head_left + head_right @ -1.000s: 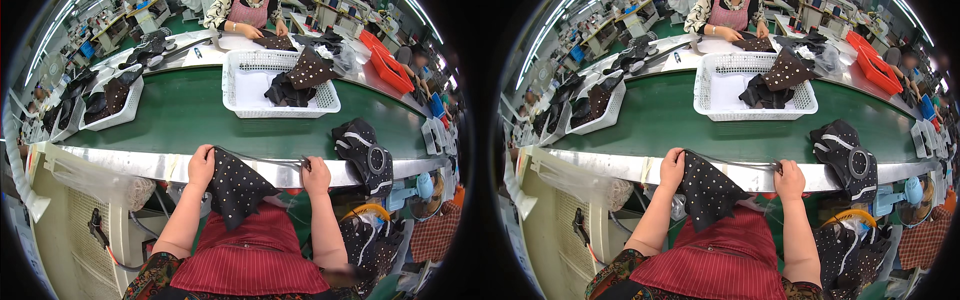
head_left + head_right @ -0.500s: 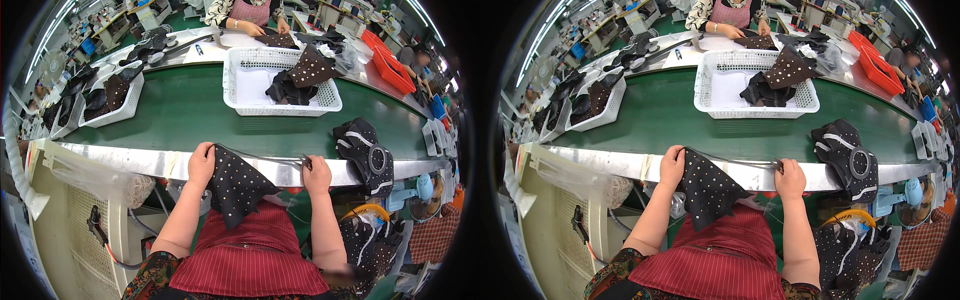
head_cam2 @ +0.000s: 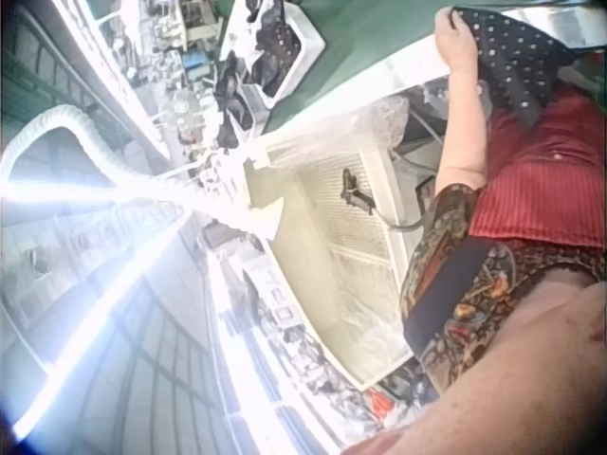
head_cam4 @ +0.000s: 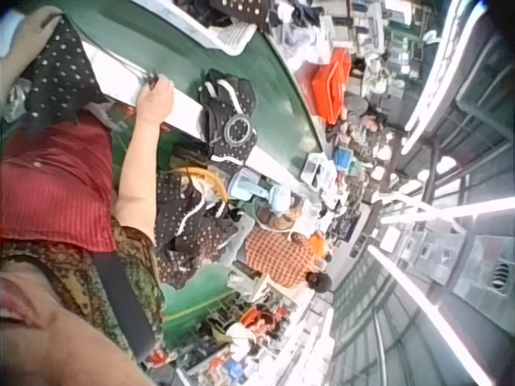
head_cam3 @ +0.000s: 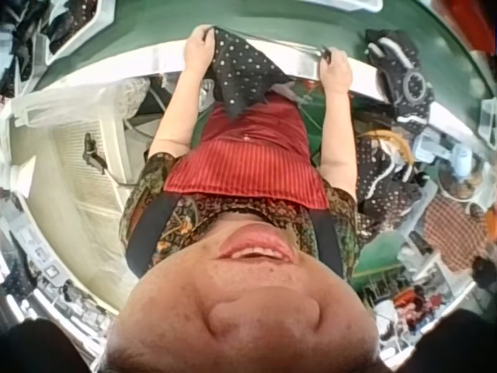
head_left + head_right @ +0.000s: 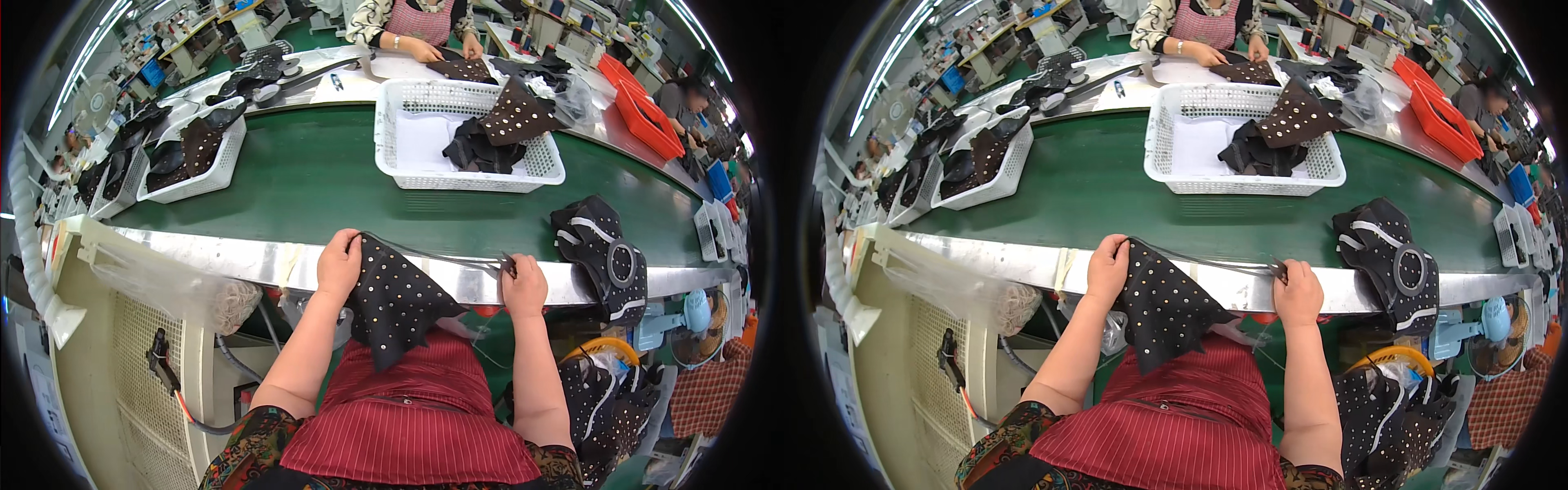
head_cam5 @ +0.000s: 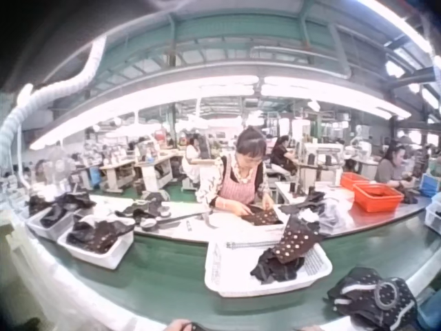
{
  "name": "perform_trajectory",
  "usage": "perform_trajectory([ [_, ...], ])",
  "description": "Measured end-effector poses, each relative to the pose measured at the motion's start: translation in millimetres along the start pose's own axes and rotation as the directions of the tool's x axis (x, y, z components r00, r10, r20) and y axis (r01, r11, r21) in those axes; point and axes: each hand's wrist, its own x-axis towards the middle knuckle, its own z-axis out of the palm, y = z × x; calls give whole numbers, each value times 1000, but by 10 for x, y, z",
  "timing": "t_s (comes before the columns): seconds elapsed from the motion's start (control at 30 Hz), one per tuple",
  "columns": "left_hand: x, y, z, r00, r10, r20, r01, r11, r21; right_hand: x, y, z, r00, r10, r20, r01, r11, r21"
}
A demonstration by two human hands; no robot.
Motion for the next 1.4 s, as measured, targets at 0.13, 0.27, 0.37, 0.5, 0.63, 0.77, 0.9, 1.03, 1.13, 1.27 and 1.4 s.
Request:
perform_trajectory([
  [0.13, 10, 19, 20, 1000, 19, -17, -19, 1000, 16, -25, 12, 11, 1000, 15, -5, -15, 1000, 11],
  [0.27, -4, 77, -11, 1000, 3, -8, -2, 999, 36, -22, 19, 24, 1000, -1, -29, 1, 1000, 3],
  [0.37, -21, 68, -20, 1000, -4, -15, 5, 999, 43, -22, 15, 32, 999, -24, -39, 24, 1000, 2],
  [0.5, 16, 30, 21, 1000, 29, -10, -29, 999, 26, -29, 29, 17, 999, -8, -31, 9, 1000, 2],
  [0.63, 31, 26, 58, 998, 59, -22, -58, 997, 41, -21, 42, 33, 999, 2, -35, -2, 1000, -4],
  [0.77, 41, -137, 64, 996, 74, -42, -74, 997, 10, 20, 1, 46, 999, -5, -40, 5, 1000, -7],
  [0.9, 29, -59, 32, 1000, -3, 7, 3, 1000, -11, 8, -23, 22, 1000, 12, -19, -12, 1000, 1],
  [1.03, 33, -79, 45, 999, 46, -7, -45, 999, 16, -3, -9, -7, 998, -13, -56, 13, 1000, 2],
  [1.13, 26, 2, 27, 998, 70, 3, -70, 997, 13, -19, -6, -7, 999, 21, -33, -21, 1000, -19],
  [1.27, 14, -43, 23, 999, 40, -13, -40, 999, 17, 1, -36, -5, 1000, 20, -3, -20, 1000, -11],
  [1.4, 21, 39, 5, 999, 38, -10, -37, 997, 66, -14, -5, -14, 1000, 11, 18, -11, 1000, -12],
])
